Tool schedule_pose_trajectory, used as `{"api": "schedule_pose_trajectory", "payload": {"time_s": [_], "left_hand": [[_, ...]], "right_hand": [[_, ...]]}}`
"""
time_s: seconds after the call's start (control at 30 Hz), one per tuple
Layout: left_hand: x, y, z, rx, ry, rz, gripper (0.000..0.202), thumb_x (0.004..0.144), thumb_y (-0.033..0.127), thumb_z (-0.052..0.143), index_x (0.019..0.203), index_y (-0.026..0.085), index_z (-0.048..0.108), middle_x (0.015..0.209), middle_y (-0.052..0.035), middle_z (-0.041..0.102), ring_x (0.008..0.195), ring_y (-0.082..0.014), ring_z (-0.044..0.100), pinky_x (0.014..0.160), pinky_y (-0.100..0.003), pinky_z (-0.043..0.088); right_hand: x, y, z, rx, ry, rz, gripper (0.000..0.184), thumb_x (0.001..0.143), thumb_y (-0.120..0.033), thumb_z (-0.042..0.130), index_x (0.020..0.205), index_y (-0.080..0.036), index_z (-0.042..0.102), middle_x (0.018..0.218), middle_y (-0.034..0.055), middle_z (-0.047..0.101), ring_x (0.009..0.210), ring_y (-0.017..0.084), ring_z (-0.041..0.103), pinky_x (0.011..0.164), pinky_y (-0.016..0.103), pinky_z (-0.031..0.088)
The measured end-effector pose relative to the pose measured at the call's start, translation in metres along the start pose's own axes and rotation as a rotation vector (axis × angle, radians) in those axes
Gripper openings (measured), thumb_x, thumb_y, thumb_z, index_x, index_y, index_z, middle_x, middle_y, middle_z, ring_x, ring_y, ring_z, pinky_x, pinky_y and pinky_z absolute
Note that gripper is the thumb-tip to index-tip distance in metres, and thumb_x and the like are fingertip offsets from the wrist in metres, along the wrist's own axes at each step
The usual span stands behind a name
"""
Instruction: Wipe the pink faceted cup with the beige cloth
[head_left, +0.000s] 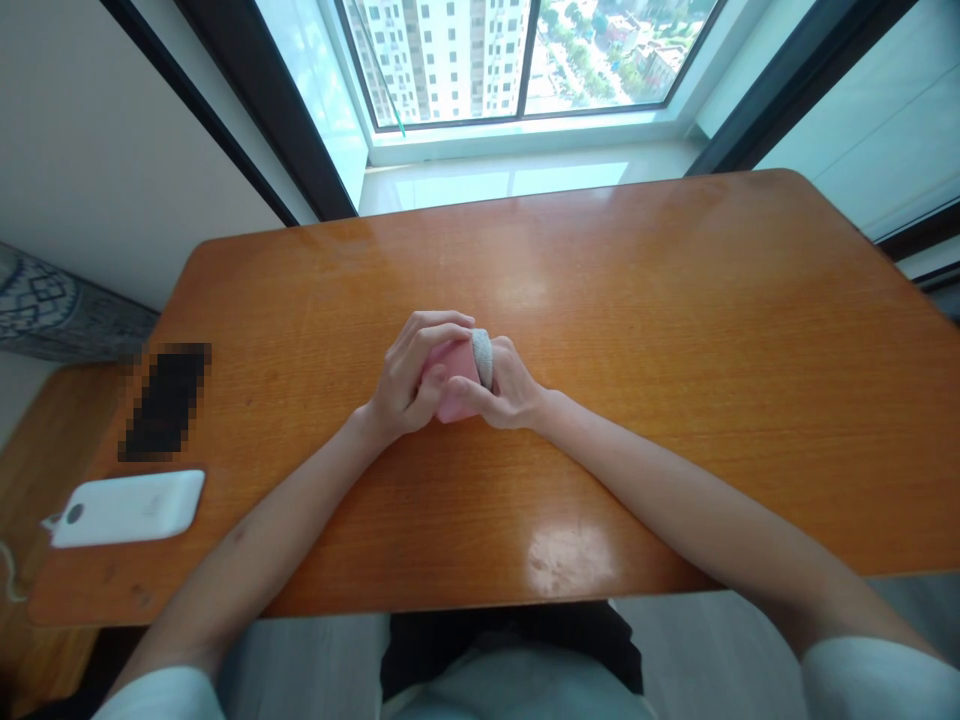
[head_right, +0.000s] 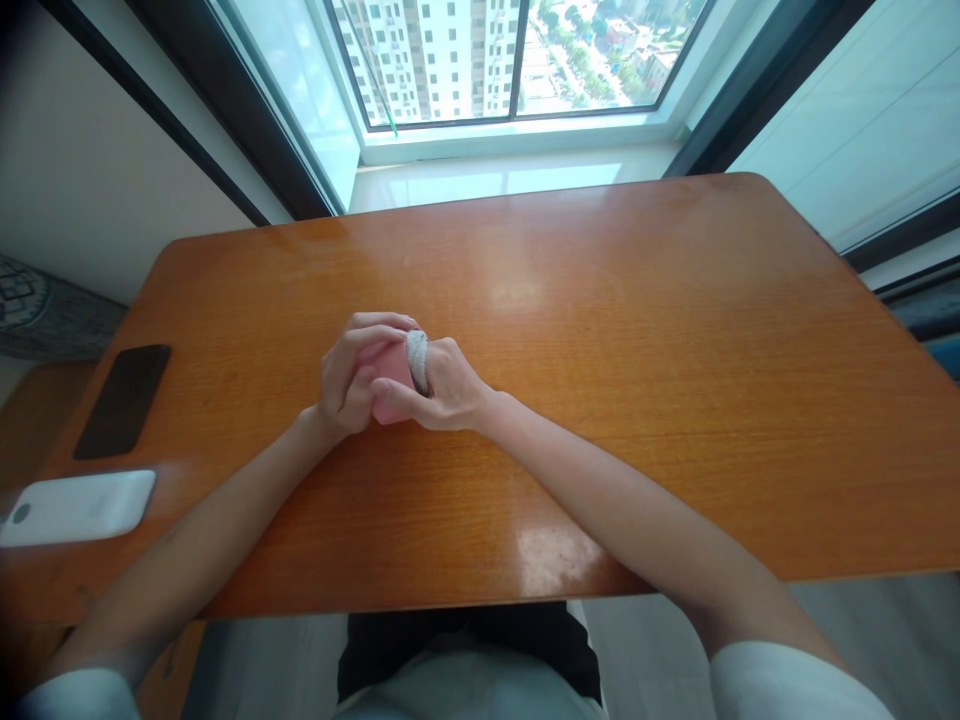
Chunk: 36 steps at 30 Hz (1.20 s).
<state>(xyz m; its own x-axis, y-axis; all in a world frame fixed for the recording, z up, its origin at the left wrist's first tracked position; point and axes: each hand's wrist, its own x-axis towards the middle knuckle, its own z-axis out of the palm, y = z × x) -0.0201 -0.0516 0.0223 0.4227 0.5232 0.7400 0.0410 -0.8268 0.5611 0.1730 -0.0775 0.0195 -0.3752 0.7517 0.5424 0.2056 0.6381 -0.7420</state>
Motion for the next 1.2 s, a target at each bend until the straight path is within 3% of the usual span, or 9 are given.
{"api": "schedule_pose_trajectory", "payload": {"time_s": [0.27, 0.37, 0.47, 0.57, 0.63, 0.77, 1.0, 1.1, 1.2], "left_hand": [[0.009, 0.004, 0.007, -0.436, 0.054, -0.586, 0.048, 0.116, 0.058, 0.045, 0.120, 0.022, 0.077, 0.117, -0.0093, 0.082, 0.103, -0.0244, 0.078, 0.095, -0.040, 0.063], [0.005, 0.002, 0.007, -0.332, 0.108, -0.503, 0.048, 0.117, 0.059, 0.044, 0.128, 0.024, 0.076, 0.129, -0.0094, 0.079, 0.118, -0.0262, 0.076, 0.105, -0.044, 0.063], [-0.002, 0.000, 0.005, -0.072, 0.153, -0.180, 0.050, 0.118, 0.061, 0.041, 0.137, 0.028, 0.073, 0.142, -0.0101, 0.075, 0.136, -0.0306, 0.071, 0.115, -0.052, 0.061], [-0.006, -0.003, 0.002, 0.138, 0.071, 0.119, 0.048, 0.114, 0.062, 0.047, 0.143, 0.031, 0.071, 0.143, -0.0114, 0.077, 0.134, -0.0343, 0.074, 0.114, -0.060, 0.062], [-0.005, -0.003, 0.002, 0.175, 0.027, 0.163, 0.044, 0.113, 0.056, 0.053, 0.144, 0.031, 0.070, 0.140, -0.0117, 0.079, 0.130, -0.0340, 0.076, 0.109, -0.059, 0.064], [0.003, 0.006, 0.004, 0.057, 0.037, 0.004, 0.037, 0.115, 0.048, 0.049, 0.135, 0.028, 0.074, 0.135, -0.0121, 0.080, 0.121, -0.0304, 0.076, 0.106, -0.054, 0.064], [0.022, 0.019, 0.008, -0.352, 0.069, -0.595, 0.044, 0.115, 0.053, 0.049, 0.111, 0.022, 0.079, 0.110, -0.0079, 0.082, 0.100, -0.0232, 0.076, 0.093, -0.039, 0.062], [0.021, 0.016, 0.010, -0.357, 0.100, -0.633, 0.045, 0.115, 0.055, 0.048, 0.112, 0.022, 0.079, 0.113, -0.0082, 0.083, 0.103, -0.0236, 0.077, 0.097, -0.040, 0.062], [0.011, 0.012, 0.011, -0.197, 0.210, -0.425, 0.046, 0.119, 0.053, 0.041, 0.124, 0.025, 0.078, 0.132, -0.0089, 0.079, 0.127, -0.0262, 0.073, 0.109, -0.045, 0.061]], "right_hand": [[0.002, 0.002, 0.001, -0.013, 0.022, -0.053, 0.057, 0.107, -0.066, 0.058, 0.070, -0.024, 0.044, 0.060, -0.0057, 0.044, 0.055, 0.010, 0.038, 0.055, 0.029, 0.032], [0.002, 0.000, 0.000, -0.007, 0.009, -0.049, 0.055, 0.109, -0.062, 0.056, 0.071, -0.024, 0.043, 0.061, -0.0056, 0.044, 0.056, 0.009, 0.038, 0.056, 0.029, 0.031], [0.002, 0.000, 0.000, -0.003, 0.019, -0.061, 0.055, 0.110, -0.061, 0.056, 0.070, -0.024, 0.045, 0.062, -0.0059, 0.043, 0.056, 0.009, 0.037, 0.056, 0.029, 0.031], [0.001, 0.001, 0.001, -0.003, -0.007, -0.027, 0.058, 0.111, -0.065, 0.051, 0.071, -0.023, 0.052, 0.062, -0.0043, 0.046, 0.059, 0.011, 0.042, 0.059, 0.030, 0.034], [0.001, 0.002, 0.002, 0.006, -0.036, -0.006, 0.061, 0.111, -0.069, 0.048, 0.073, -0.023, 0.057, 0.063, -0.0028, 0.050, 0.063, 0.013, 0.046, 0.061, 0.031, 0.038], [-0.001, 0.005, 0.004, 0.010, -0.005, -0.013, 0.063, 0.108, -0.075, 0.050, 0.071, -0.024, 0.054, 0.062, -0.0040, 0.045, 0.060, 0.013, 0.043, 0.059, 0.031, 0.035], [-0.002, 0.007, 0.002, 0.017, 0.027, -0.007, 0.061, 0.105, -0.074, 0.055, 0.071, -0.025, 0.045, 0.063, -0.0044, 0.045, 0.058, 0.011, 0.041, 0.058, 0.031, 0.034], [0.000, 0.004, -0.001, 0.026, 0.017, 0.043, 0.061, 0.106, -0.074, 0.053, 0.072, -0.025, 0.043, 0.063, -0.0048, 0.044, 0.058, 0.011, 0.041, 0.058, 0.031, 0.034], [0.002, 0.000, -0.004, 0.037, -0.019, 0.065, 0.060, 0.108, -0.071, 0.052, 0.072, -0.024, 0.045, 0.066, -0.0044, 0.046, 0.059, 0.011, 0.042, 0.059, 0.031, 0.034]]}}
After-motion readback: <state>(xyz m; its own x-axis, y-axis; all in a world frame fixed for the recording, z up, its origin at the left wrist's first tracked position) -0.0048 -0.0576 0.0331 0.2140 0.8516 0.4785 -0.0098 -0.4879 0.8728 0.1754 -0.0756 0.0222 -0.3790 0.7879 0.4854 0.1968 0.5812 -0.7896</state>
